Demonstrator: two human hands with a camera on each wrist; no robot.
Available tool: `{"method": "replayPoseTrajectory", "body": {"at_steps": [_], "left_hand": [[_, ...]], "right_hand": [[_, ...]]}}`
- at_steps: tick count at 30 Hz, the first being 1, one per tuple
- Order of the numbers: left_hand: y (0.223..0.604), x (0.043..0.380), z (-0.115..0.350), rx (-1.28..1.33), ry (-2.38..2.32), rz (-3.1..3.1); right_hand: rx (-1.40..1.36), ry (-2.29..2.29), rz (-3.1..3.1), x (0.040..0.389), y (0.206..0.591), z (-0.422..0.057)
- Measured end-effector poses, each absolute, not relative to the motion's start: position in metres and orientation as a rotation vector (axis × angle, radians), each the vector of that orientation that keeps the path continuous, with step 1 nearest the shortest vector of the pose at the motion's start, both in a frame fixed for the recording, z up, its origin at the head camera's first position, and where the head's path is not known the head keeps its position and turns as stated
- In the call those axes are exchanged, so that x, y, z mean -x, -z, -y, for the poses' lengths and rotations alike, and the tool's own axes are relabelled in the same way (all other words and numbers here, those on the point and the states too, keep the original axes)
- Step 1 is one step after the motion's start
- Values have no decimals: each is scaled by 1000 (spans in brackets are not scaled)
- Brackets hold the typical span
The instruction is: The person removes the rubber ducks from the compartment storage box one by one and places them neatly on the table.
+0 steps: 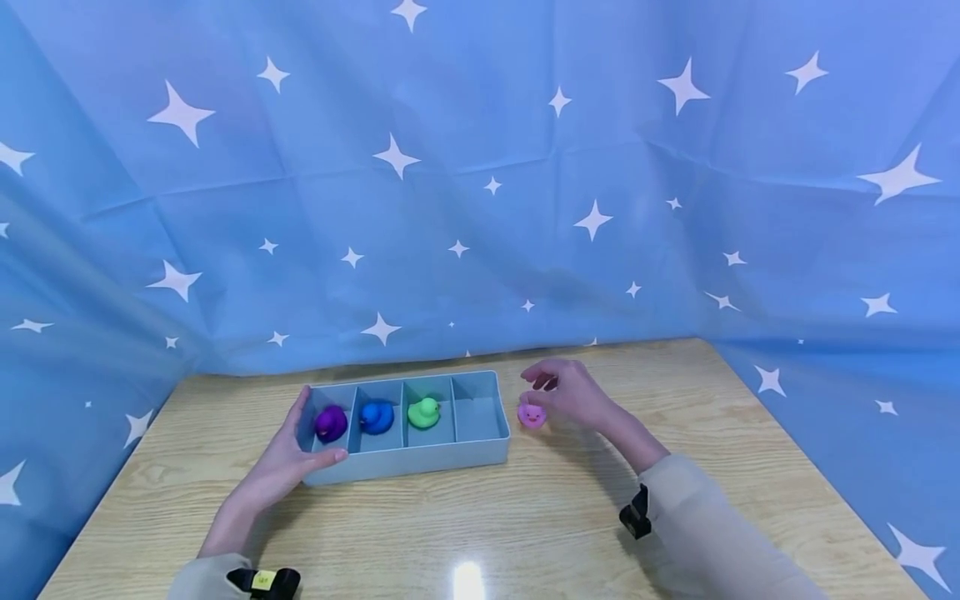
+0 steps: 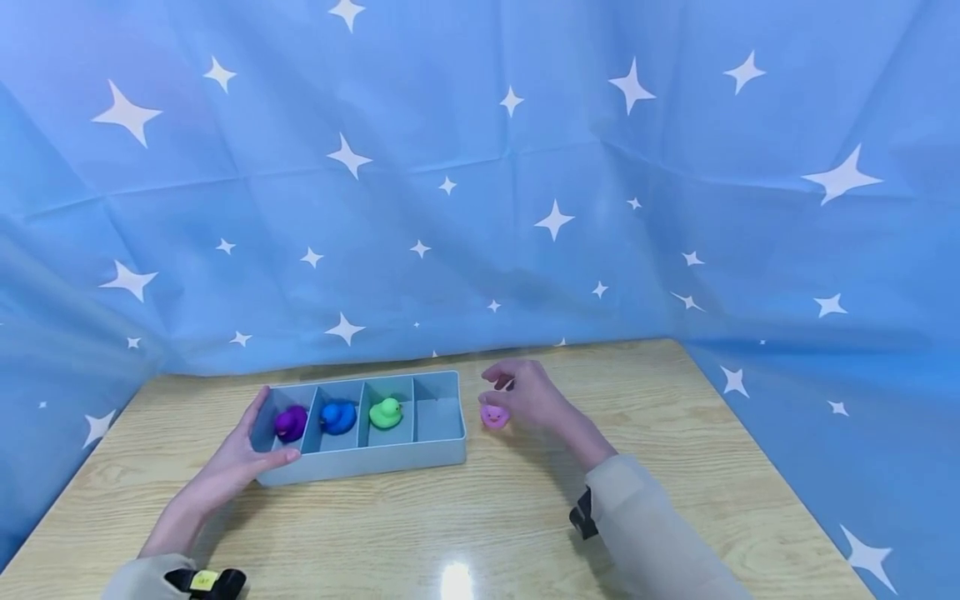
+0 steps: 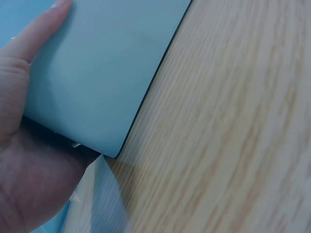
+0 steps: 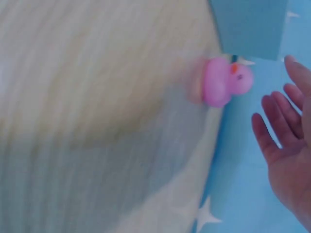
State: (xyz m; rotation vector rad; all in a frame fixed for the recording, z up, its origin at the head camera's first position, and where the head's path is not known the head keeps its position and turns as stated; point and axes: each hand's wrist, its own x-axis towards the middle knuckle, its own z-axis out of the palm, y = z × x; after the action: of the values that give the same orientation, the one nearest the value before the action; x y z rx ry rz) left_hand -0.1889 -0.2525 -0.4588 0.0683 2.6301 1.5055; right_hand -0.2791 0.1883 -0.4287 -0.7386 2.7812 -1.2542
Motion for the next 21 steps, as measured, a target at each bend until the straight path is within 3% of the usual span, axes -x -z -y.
{"method": "replayPoseTrajectory", "body": {"at_steps": [21], "left_hand": [[461, 189, 254, -107, -1543, -2626]], "right_hand": [[911, 1314, -2619, 270, 399, -121]]}}
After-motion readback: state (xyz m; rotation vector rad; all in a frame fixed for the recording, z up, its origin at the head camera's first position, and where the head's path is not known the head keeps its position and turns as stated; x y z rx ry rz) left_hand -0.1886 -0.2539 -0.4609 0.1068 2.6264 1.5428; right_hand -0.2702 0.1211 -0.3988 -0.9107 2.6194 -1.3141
